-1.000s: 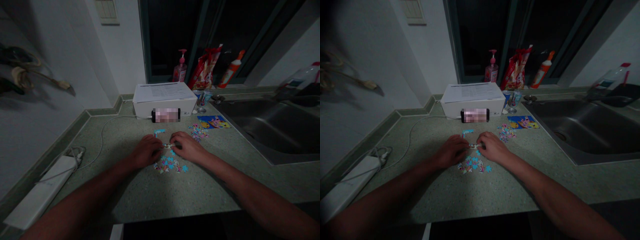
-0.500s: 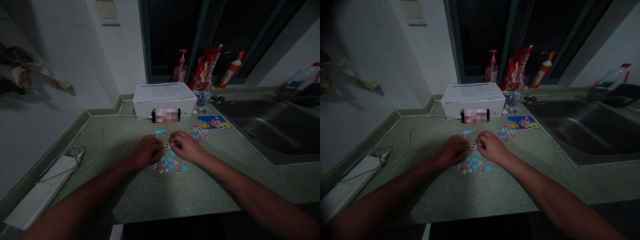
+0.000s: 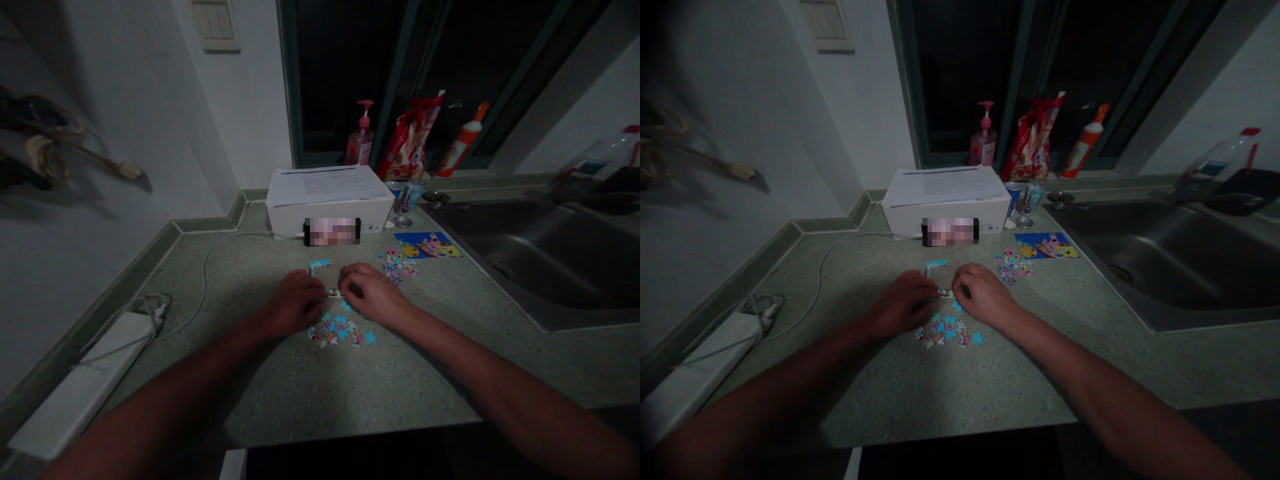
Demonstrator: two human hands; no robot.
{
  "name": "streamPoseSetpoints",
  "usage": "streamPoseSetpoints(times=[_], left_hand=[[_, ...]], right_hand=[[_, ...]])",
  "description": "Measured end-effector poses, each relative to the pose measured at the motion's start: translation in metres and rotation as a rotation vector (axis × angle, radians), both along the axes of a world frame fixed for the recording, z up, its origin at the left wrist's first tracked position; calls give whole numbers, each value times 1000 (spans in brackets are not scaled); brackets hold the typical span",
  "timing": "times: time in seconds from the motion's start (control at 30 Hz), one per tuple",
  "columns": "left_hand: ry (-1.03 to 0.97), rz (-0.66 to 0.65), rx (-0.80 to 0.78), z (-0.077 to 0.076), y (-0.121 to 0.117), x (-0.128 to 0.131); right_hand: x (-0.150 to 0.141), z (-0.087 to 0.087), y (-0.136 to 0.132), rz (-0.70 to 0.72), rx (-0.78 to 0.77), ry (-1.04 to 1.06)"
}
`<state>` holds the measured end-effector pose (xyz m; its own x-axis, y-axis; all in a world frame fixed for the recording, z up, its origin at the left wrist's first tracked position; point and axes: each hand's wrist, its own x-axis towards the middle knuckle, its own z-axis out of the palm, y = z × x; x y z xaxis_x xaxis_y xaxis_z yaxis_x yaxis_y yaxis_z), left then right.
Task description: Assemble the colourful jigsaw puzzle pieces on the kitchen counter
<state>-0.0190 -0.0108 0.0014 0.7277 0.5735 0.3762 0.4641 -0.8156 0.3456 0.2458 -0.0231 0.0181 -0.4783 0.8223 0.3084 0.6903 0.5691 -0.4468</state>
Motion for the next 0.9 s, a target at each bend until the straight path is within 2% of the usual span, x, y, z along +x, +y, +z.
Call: streamPoseSetpoints(times=[0.43, 0.7, 0.9], left_hand=[[-14, 9, 12, -1, 0, 0], [-93, 231, 82, -4, 5, -4], [-80, 318, 71, -7, 8, -5]], right_hand=[[3, 5, 2, -24, 11, -4], [11, 11, 6, -131, 24, -146], [10, 10, 6, -140, 14, -184]])
